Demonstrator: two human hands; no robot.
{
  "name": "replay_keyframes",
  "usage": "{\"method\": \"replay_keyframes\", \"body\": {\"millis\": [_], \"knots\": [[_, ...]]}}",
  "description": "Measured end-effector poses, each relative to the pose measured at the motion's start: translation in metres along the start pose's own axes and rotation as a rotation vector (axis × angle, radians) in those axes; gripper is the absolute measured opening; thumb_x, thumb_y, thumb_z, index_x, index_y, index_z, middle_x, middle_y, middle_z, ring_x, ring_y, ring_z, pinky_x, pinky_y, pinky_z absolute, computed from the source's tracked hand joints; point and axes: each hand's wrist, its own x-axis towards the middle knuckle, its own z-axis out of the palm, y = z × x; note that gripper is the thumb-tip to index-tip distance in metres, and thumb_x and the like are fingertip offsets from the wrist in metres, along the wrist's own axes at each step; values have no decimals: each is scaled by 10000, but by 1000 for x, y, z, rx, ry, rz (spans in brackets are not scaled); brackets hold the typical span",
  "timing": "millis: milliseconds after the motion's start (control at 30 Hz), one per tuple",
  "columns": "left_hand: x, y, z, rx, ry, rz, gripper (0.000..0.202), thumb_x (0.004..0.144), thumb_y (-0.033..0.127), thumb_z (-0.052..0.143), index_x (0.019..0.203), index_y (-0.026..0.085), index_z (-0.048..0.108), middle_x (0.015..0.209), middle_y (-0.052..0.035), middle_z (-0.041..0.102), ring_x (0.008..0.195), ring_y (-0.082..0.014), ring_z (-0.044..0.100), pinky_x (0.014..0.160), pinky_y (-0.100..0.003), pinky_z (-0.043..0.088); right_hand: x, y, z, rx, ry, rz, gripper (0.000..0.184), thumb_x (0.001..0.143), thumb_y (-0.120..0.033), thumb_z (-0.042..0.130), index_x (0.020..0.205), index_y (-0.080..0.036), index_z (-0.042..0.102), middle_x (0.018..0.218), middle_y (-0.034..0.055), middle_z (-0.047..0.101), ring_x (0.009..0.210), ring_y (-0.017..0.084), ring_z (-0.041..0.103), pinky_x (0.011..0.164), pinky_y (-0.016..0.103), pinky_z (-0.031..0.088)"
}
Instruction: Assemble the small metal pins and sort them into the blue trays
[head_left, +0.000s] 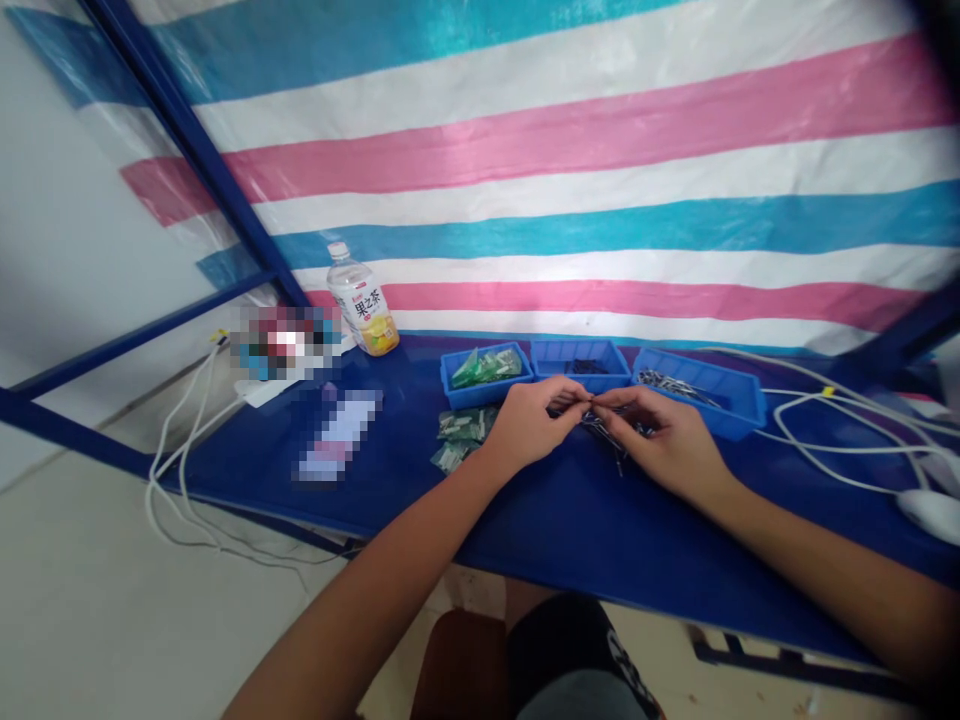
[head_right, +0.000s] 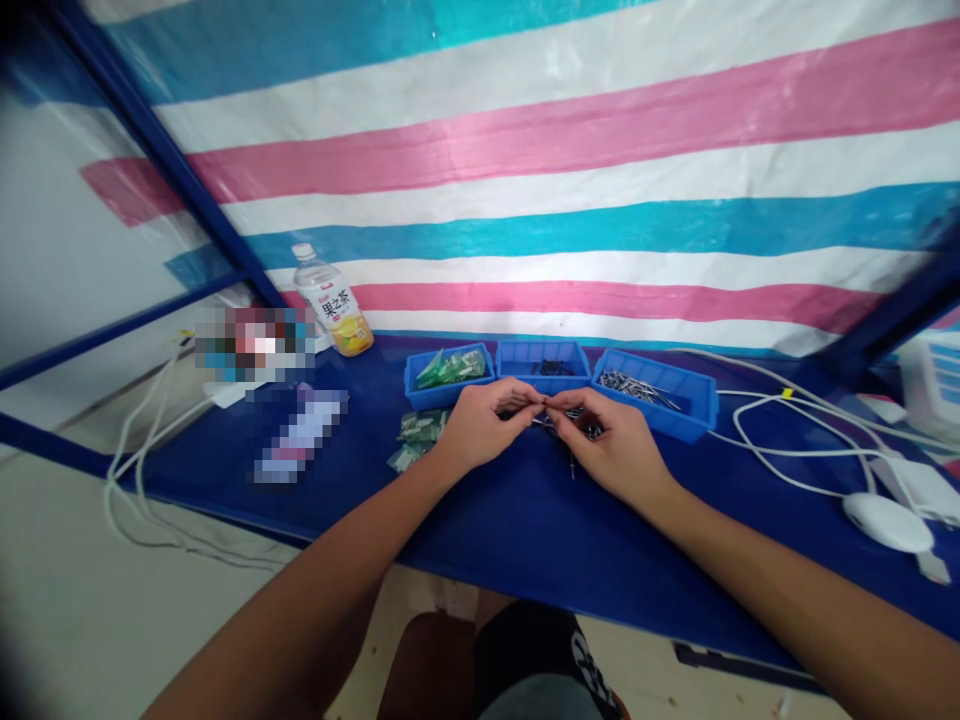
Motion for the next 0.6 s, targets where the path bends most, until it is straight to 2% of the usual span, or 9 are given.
{"method": "replay_keyframes", "body": {"millis": [200,367,600], "knots": [[2,-1,-5,123,0,-29,92,892,257,815,928,189,764,891,-15,816,749,-146,732,776,-273,596,2,4,0,38,24,-7,350,1028,-430,678,1337,-266,701,1066,66,786,865,235,762,694,350,607],[2,3,-7,161,13,-5,128,923,300,802,985,199,754,918,-15,825,758,-148,725,779,-273,574,6,8,-2,-113,3,-111,167,1027,-379,671,1088,-272,784,994,51,790,833,230,732,688,364,569],[2,2,-4,115,34,26,250,944,316,791,1162,212,726,945,-5,849,733,-152,719,782,-291,569,6,11,-2,-92,2,-143,104,1008,-345,693,1048,-274,757,1032,55,784,832,231,724,691,367,564]]}}
